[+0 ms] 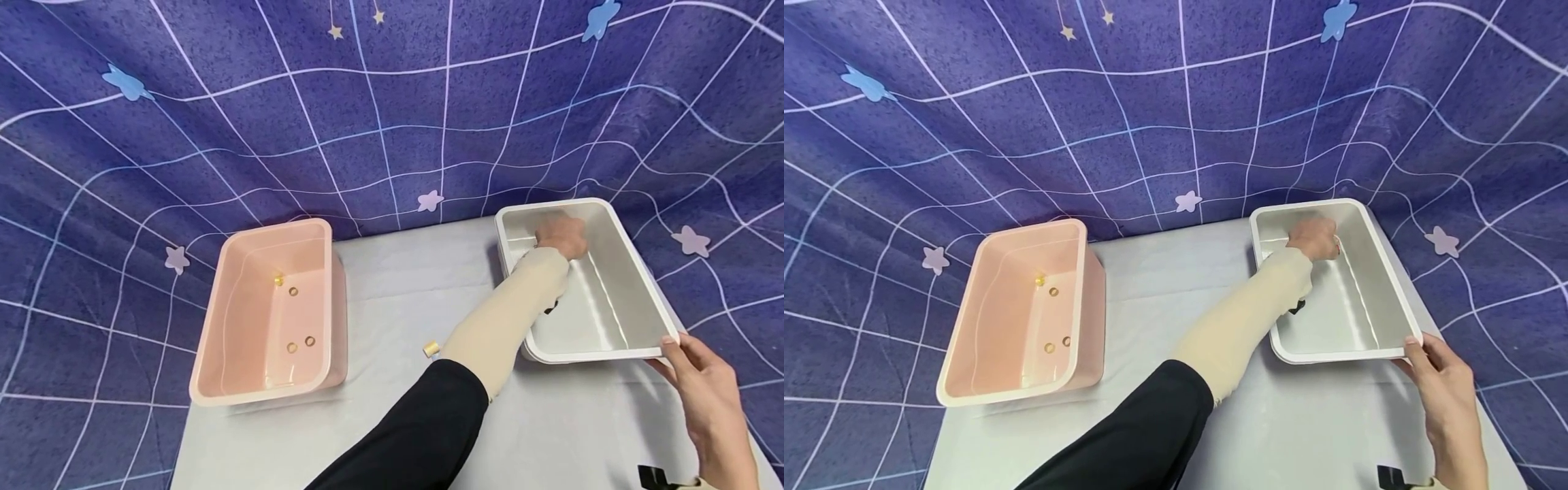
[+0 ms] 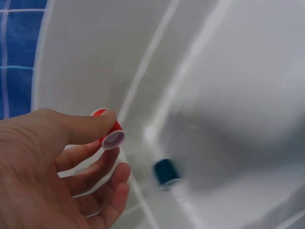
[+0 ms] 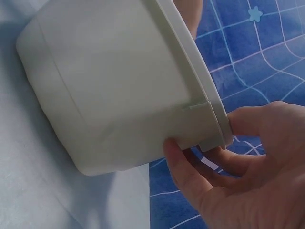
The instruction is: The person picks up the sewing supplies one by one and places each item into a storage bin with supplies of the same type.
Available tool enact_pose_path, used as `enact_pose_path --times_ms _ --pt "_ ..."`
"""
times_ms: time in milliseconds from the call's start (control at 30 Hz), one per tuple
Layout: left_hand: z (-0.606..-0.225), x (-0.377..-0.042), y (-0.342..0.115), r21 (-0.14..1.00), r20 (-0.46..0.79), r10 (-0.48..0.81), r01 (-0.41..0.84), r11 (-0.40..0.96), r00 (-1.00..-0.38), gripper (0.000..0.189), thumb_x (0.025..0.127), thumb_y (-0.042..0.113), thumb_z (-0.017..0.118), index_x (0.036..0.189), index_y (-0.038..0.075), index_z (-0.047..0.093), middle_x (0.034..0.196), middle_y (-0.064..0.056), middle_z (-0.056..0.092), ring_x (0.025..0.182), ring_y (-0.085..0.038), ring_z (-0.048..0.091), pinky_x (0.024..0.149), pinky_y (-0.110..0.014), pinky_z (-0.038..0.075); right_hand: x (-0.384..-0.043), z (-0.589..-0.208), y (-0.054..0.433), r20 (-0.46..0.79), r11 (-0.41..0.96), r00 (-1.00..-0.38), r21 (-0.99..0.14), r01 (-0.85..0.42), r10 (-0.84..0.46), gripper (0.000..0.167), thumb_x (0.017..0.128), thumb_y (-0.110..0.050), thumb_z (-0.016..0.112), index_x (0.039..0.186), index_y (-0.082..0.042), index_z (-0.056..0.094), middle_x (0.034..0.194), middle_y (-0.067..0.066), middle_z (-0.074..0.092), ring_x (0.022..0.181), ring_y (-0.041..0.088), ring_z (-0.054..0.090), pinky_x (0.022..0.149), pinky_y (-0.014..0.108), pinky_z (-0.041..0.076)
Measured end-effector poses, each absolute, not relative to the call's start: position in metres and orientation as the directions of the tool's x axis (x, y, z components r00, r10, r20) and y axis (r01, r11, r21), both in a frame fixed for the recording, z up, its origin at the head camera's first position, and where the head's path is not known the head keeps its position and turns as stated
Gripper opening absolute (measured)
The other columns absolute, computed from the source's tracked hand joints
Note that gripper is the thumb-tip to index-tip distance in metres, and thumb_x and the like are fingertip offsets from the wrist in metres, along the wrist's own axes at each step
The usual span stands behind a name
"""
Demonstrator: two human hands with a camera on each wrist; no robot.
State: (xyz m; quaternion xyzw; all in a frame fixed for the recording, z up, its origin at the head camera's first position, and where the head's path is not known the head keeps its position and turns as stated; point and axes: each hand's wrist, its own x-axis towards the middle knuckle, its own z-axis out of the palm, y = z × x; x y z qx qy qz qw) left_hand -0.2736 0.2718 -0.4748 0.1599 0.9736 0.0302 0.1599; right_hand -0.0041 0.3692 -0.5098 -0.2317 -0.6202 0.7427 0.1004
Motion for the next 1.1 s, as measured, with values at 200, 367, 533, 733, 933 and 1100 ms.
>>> enact_pose_path --times_ms 200,367,533,733,933,1100 --pt "-0.493 -0.263 0.275 0.076 -0.359 0.300 0.293 0.953 -0.884 0.022 0.096 0.035 0.064 0.111 0.046 0.075 0.109 0.023 0.074 0.091 -0.001 0.062 0.079 -0.031 0.047 -0.003 -0.509 0.370 -0.216 -0.204 -0.869 -0.969 0.136 0.446 0.017 0.104 -0.010 0.063 0.104 -0.024 0.072 0.100 -0.020 0.071 0.092 -0.009 0.069 0.077 0.011 0.058" --pt "-0.506 -0.261 0.282 0.068 -0.337 0.285 0.279 0.958 -0.897 0.024 0.096 0.035 0.064 0.114 0.048 0.074 0.111 0.024 0.074 0.093 -0.001 0.063 0.077 -0.031 0.048 -0.004 -0.510 0.371 -0.199 -0.233 -0.879 -0.967 0.104 0.433 0.019 0.103 -0.006 0.063 0.104 -0.022 0.074 0.100 -0.017 0.074 0.091 -0.007 0.071 0.077 0.012 0.059" --pt "-0.515 -0.261 0.284 0.059 -0.366 0.220 0.213 0.975 -0.904 0.024 0.097 0.041 0.064 0.118 0.051 0.071 0.121 0.025 0.071 0.106 -0.001 0.062 0.081 -0.031 0.048 -0.005 -0.511 0.372 -0.191 -0.236 -0.885 -0.967 0.095 0.424 0.019 0.103 -0.006 0.063 0.105 -0.021 0.074 0.100 -0.017 0.074 0.091 -0.006 0.071 0.077 0.013 0.059" --pt "-0.524 -0.263 0.286 0.037 -0.392 0.186 0.186 0.982 -0.901 0.022 0.097 0.043 0.064 0.114 0.052 0.073 0.122 0.025 0.071 0.105 -0.002 0.064 0.081 -0.030 0.047 -0.006 -0.510 0.371 -0.184 -0.217 -0.882 -0.971 0.096 0.435 0.017 0.103 -0.007 0.063 0.105 -0.021 0.073 0.101 -0.017 0.073 0.092 -0.006 0.071 0.077 0.013 0.059" --pt "-0.529 -0.265 0.289 0.038 -0.401 0.178 0.178 0.983 -0.898 0.021 0.097 0.045 0.065 0.115 0.052 0.073 0.123 0.025 0.071 0.104 -0.001 0.064 0.080 -0.029 0.047 -0.008 -0.510 0.371 -0.165 -0.214 -0.888 -0.974 0.078 0.429 0.017 0.103 -0.007 0.063 0.105 -0.020 0.073 0.102 -0.016 0.074 0.093 -0.006 0.071 0.078 0.013 0.059" --pt "-0.529 -0.263 0.290 0.035 -0.404 0.168 0.169 0.985 -0.899 0.020 0.096 0.043 0.065 0.113 0.052 0.074 0.122 0.024 0.072 0.102 -0.003 0.064 0.079 -0.029 0.047 -0.007 -0.511 0.371 -0.175 -0.209 -0.886 -0.974 0.091 0.429 0.016 0.103 -0.008 0.064 0.106 -0.022 0.073 0.102 -0.017 0.073 0.093 -0.006 0.071 0.078 0.013 0.059"
